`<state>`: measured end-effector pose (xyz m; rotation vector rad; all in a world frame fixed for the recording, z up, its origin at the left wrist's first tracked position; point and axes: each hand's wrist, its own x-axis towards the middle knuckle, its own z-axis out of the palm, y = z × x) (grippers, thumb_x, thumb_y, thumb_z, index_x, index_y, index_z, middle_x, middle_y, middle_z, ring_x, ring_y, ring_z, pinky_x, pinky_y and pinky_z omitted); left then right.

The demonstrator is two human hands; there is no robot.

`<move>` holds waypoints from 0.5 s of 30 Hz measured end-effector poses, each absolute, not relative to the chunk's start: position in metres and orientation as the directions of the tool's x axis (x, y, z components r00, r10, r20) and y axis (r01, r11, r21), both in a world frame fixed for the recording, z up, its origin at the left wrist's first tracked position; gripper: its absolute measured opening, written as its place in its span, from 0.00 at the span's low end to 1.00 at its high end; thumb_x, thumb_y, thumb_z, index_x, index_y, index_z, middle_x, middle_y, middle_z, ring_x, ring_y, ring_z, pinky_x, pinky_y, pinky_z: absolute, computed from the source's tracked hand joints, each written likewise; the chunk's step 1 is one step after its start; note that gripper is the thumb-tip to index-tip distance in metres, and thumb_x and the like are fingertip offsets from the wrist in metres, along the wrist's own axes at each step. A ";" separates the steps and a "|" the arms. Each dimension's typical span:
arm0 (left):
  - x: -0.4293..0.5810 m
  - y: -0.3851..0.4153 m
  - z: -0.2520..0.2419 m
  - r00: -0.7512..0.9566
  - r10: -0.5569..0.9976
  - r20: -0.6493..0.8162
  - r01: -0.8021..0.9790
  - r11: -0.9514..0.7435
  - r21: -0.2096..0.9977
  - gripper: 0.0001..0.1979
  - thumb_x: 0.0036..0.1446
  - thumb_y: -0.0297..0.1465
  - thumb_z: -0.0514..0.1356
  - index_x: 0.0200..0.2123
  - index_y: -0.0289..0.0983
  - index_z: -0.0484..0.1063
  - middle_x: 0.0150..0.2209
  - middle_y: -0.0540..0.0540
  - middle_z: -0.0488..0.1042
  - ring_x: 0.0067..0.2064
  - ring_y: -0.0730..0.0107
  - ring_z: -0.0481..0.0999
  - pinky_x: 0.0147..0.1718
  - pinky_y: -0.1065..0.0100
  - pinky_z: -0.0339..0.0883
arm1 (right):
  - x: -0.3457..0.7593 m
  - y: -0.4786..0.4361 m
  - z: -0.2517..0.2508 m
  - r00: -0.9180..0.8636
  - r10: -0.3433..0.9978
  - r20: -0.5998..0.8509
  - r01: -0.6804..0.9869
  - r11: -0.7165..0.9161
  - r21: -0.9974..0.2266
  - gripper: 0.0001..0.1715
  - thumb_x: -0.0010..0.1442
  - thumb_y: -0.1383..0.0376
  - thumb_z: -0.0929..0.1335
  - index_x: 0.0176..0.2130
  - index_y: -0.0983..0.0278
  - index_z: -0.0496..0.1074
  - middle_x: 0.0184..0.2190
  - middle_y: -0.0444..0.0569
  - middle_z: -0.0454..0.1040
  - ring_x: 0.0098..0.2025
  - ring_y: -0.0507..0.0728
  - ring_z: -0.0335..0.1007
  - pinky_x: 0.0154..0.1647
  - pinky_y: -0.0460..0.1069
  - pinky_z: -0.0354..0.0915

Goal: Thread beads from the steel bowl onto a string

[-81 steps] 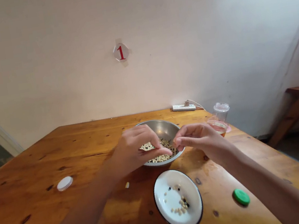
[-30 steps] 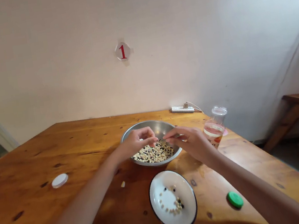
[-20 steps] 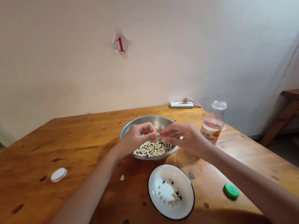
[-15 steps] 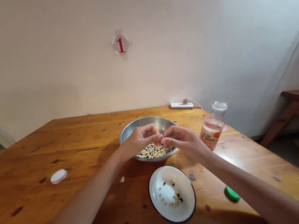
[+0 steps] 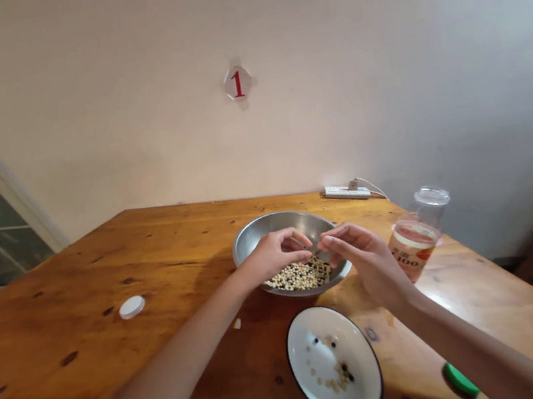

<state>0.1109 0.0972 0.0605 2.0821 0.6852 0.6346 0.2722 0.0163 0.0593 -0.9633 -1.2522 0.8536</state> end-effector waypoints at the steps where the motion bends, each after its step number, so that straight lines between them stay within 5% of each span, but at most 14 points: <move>1: 0.110 0.100 0.058 0.726 0.672 0.145 0.384 -0.571 0.725 0.12 0.55 0.32 0.60 0.43 0.34 0.69 0.37 0.45 0.78 0.39 0.72 0.77 0.39 0.73 0.68 | 0.272 0.017 0.058 0.142 0.915 0.377 -0.001 0.381 -0.925 0.14 0.50 0.57 0.74 0.30 0.65 0.73 0.28 0.45 0.75 0.22 0.47 0.65 0.23 0.43 0.63; 8: 0.110 0.105 0.049 0.738 0.663 -0.122 0.643 -0.636 0.427 0.14 0.46 0.28 0.65 0.40 0.36 0.76 0.42 0.43 0.78 0.44 0.60 0.76 0.41 0.68 0.66 | 0.264 0.010 0.059 0.103 0.906 0.410 0.026 0.410 -0.912 0.14 0.48 0.56 0.74 0.29 0.64 0.74 0.28 0.46 0.76 0.22 0.48 0.65 0.23 0.44 0.63; 15: 0.115 0.113 0.051 0.784 0.543 -0.300 0.616 -0.738 0.275 0.16 0.46 0.23 0.62 0.40 0.38 0.76 0.41 0.48 0.79 0.41 0.68 0.76 0.34 0.75 0.63 | 0.259 -0.001 0.073 0.076 0.885 0.459 0.011 0.460 -0.888 0.12 0.49 0.58 0.74 0.28 0.64 0.73 0.30 0.48 0.77 0.23 0.48 0.66 0.22 0.44 0.64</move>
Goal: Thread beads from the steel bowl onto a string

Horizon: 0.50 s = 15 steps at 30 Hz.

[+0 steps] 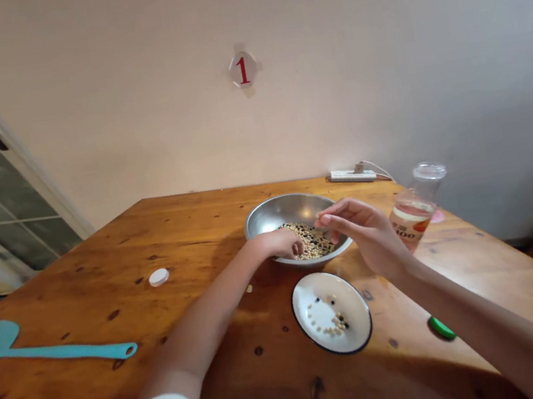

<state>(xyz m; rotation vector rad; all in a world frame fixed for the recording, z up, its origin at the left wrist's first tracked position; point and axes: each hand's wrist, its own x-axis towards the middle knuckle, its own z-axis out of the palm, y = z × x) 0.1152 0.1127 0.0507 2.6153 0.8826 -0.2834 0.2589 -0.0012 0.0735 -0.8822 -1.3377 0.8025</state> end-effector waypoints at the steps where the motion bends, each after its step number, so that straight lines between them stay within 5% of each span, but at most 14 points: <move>1: 0.116 0.114 0.051 0.793 0.528 -0.303 0.602 -0.755 0.260 0.15 0.46 0.23 0.61 0.40 0.38 0.76 0.41 0.48 0.79 0.40 0.68 0.76 0.33 0.75 0.63 | 0.259 -0.004 0.077 0.076 0.878 0.472 0.010 0.473 -0.881 0.12 0.49 0.58 0.74 0.28 0.64 0.73 0.29 0.47 0.77 0.23 0.48 0.66 0.22 0.44 0.64; 8: 0.114 0.118 0.053 0.837 0.505 -0.213 0.545 -0.809 0.221 0.07 0.46 0.26 0.62 0.31 0.39 0.77 0.32 0.51 0.79 0.33 0.72 0.75 0.26 0.75 0.58 | 0.270 -0.028 0.086 0.133 0.818 0.560 0.003 0.565 -0.825 0.05 0.52 0.63 0.72 0.29 0.62 0.74 0.26 0.44 0.76 0.21 0.47 0.65 0.21 0.43 0.64; 15: 0.108 0.111 0.060 0.836 0.547 -0.042 0.542 -0.813 0.213 0.06 0.51 0.31 0.62 0.33 0.40 0.77 0.34 0.50 0.80 0.35 0.70 0.75 0.28 0.74 0.57 | 0.288 -0.029 0.041 0.240 0.858 0.455 -0.002 0.469 -0.883 0.07 0.51 0.61 0.73 0.28 0.62 0.74 0.25 0.44 0.75 0.21 0.47 0.64 0.19 0.42 0.61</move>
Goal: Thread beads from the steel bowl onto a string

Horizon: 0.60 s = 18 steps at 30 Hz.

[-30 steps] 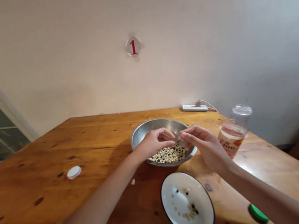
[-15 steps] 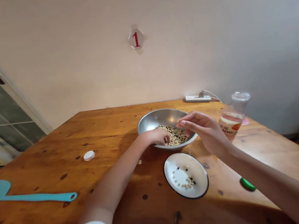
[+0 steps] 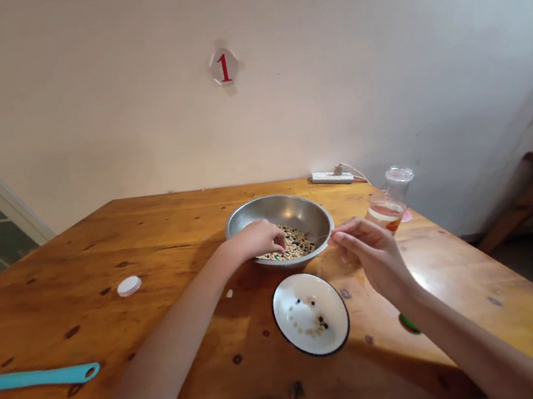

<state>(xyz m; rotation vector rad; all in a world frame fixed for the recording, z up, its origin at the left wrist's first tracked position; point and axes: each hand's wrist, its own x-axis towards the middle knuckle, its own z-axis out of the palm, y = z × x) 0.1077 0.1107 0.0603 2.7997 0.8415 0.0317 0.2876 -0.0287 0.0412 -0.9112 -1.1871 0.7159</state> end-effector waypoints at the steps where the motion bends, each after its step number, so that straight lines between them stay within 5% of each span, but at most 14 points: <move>1: 0.107 0.109 0.061 0.835 0.550 -0.027 0.542 -0.812 0.214 0.06 0.51 0.31 0.62 0.33 0.40 0.77 0.33 0.50 0.79 0.35 0.71 0.75 0.28 0.74 0.57 | 0.288 -0.028 0.034 0.256 0.859 0.442 -0.007 0.459 -0.888 0.08 0.51 0.61 0.73 0.28 0.63 0.74 0.24 0.44 0.75 0.21 0.48 0.64 0.20 0.42 0.61; 18: 0.104 0.104 0.058 0.840 0.543 0.024 0.512 -0.805 0.301 0.08 0.52 0.28 0.56 0.34 0.37 0.75 0.32 0.49 0.78 0.33 0.72 0.74 0.30 0.74 0.59 | 0.274 -0.036 0.006 0.143 0.903 0.406 0.167 0.382 -0.909 0.11 0.53 0.58 0.72 0.29 0.64 0.73 0.25 0.46 0.75 0.23 0.49 0.67 0.22 0.44 0.64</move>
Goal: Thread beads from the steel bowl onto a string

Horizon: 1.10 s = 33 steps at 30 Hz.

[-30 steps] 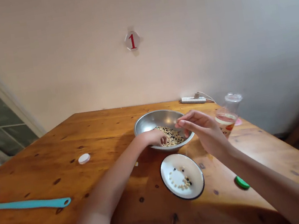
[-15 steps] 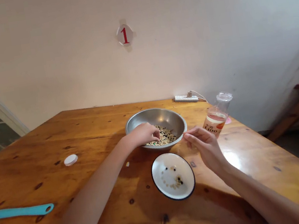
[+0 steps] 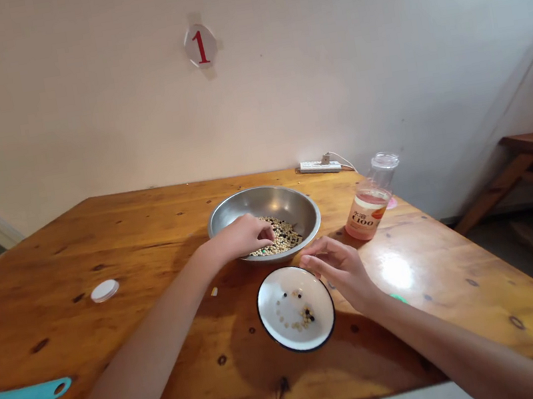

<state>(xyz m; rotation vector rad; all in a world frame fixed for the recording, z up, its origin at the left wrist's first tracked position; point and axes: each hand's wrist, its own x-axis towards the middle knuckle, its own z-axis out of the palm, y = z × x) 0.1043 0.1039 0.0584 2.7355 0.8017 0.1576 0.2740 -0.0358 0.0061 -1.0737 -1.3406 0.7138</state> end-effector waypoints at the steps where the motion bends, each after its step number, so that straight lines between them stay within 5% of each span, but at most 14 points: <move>1: 0.104 0.105 0.058 0.841 0.541 0.023 0.509 -0.804 0.307 0.08 0.53 0.29 0.56 0.34 0.37 0.75 0.32 0.49 0.78 0.33 0.72 0.74 0.30 0.74 0.60 | 0.274 -0.036 0.006 0.140 0.898 0.417 0.177 0.391 -0.903 0.11 0.53 0.58 0.72 0.29 0.64 0.73 0.25 0.46 0.75 0.23 0.49 0.66 0.22 0.44 0.64; 33: 0.104 0.105 0.059 0.858 0.514 0.023 0.493 -0.833 0.251 0.12 0.58 0.29 0.54 0.40 0.38 0.76 0.39 0.47 0.79 0.39 0.69 0.76 0.36 0.73 0.62 | 0.274 -0.035 -0.003 0.033 0.876 0.481 0.271 0.456 -0.848 0.09 0.57 0.59 0.70 0.32 0.63 0.72 0.26 0.47 0.77 0.26 0.51 0.72 0.22 0.44 0.67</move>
